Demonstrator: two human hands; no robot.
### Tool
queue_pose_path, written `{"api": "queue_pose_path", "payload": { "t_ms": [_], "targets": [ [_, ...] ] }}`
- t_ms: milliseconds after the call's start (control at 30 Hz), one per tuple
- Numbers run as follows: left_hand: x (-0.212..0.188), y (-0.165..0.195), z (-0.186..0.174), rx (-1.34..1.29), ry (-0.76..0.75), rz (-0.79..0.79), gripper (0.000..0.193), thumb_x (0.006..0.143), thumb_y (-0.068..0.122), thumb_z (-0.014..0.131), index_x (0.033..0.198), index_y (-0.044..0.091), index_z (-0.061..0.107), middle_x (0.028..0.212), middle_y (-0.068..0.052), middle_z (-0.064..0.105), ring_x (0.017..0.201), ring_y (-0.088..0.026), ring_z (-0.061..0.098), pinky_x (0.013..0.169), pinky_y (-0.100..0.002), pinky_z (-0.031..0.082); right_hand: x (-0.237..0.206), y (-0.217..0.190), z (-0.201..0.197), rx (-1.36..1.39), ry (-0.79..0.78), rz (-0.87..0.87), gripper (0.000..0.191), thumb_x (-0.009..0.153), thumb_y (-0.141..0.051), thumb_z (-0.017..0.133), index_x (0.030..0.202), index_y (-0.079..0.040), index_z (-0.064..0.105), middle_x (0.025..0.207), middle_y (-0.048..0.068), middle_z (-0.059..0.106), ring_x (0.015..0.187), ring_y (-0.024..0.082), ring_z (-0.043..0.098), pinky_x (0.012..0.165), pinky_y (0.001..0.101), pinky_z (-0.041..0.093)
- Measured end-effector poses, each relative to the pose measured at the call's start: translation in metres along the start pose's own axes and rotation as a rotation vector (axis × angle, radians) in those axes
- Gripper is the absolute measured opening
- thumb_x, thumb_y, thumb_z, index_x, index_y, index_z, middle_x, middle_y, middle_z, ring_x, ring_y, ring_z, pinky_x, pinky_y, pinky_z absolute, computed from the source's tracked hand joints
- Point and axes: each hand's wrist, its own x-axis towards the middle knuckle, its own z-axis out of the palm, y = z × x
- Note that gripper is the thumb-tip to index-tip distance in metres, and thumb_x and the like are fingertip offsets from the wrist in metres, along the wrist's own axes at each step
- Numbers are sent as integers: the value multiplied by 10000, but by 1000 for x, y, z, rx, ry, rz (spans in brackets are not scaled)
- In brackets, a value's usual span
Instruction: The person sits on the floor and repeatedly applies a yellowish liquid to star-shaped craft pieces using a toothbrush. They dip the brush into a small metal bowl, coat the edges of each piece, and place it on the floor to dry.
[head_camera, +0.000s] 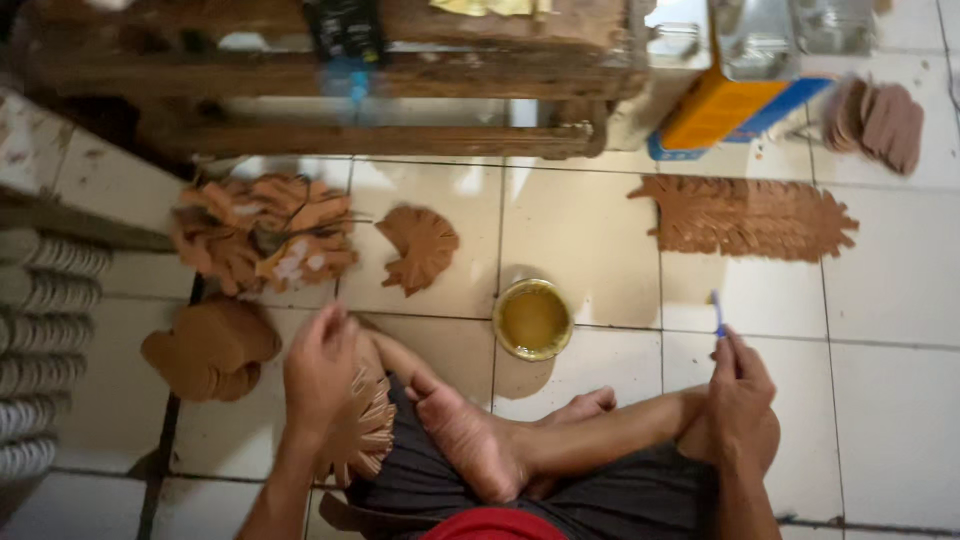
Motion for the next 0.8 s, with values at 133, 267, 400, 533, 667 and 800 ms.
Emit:
{"api": "queue_pose_path", "payload": {
  "t_ms": [133, 267, 400, 533, 667, 800],
  "targets": [
    [-86, 12, -17, 277, 99, 120, 539, 950, 286, 636, 1379, -37, 582, 1349, -275, 607, 1233, -446, 575, 1016, -481, 465, -5, 9, 60, 209, -405, -184, 289, 987, -116, 637, 1247, 1, 688, 1111, 139, 700, 1004, 193, 649, 890, 312, 519],
    [-136, -9, -12, 406, 41, 232, 604, 955, 285, 640, 1398, -115, 546, 1374, -297, 590, 1259, -446, 578, 1058, -483, 462, -35, -13, 120, -277, -594, -348, 237, 934, -221, 684, 1146, -160, 771, 966, 132, 722, 825, 330, 701, 719, 417, 556],
    [-147, -24, -13, 410, 94, 225, 518, 944, 279, 699, 1313, -75, 614, 1321, -216, 641, 1253, -388, 612, 1089, -488, 467, -42, -45, 143, -530, -587, -585, 228, 965, -272, 660, 1149, -207, 779, 852, 127, 674, 691, 349, 665, 622, 468, 532],
    [-136, -12, -27, 372, 128, 221, 439, 918, 232, 716, 1255, -44, 659, 1281, -209, 661, 1208, -385, 618, 1046, -479, 478, -40, -42, 129, -593, -549, -603, 222, 943, -286, 639, 1111, -225, 770, 845, 100, 687, 668, 341, 675, 580, 472, 527],
    [-115, 5, -35, 276, 181, 252, 366, 951, 177, 694, 1265, -10, 672, 1274, -203, 669, 1195, -380, 619, 1032, -477, 475, -28, -16, 72, -817, -497, -598, 203, 991, -287, 607, 1113, -221, 755, 920, 97, 706, 734, 330, 694, 647, 463, 546],
    [-67, 12, -7, 56, 179, 296, 303, 1026, 172, 696, 1284, 16, 671, 1246, -184, 674, 1191, -365, 621, 1064, -454, 489, -6, -12, -38, -452, -125, -131, 218, 985, -291, 722, 1059, -88, 755, 904, 120, 742, 745, 233, 685, 662, 371, 531]
  ]
}}
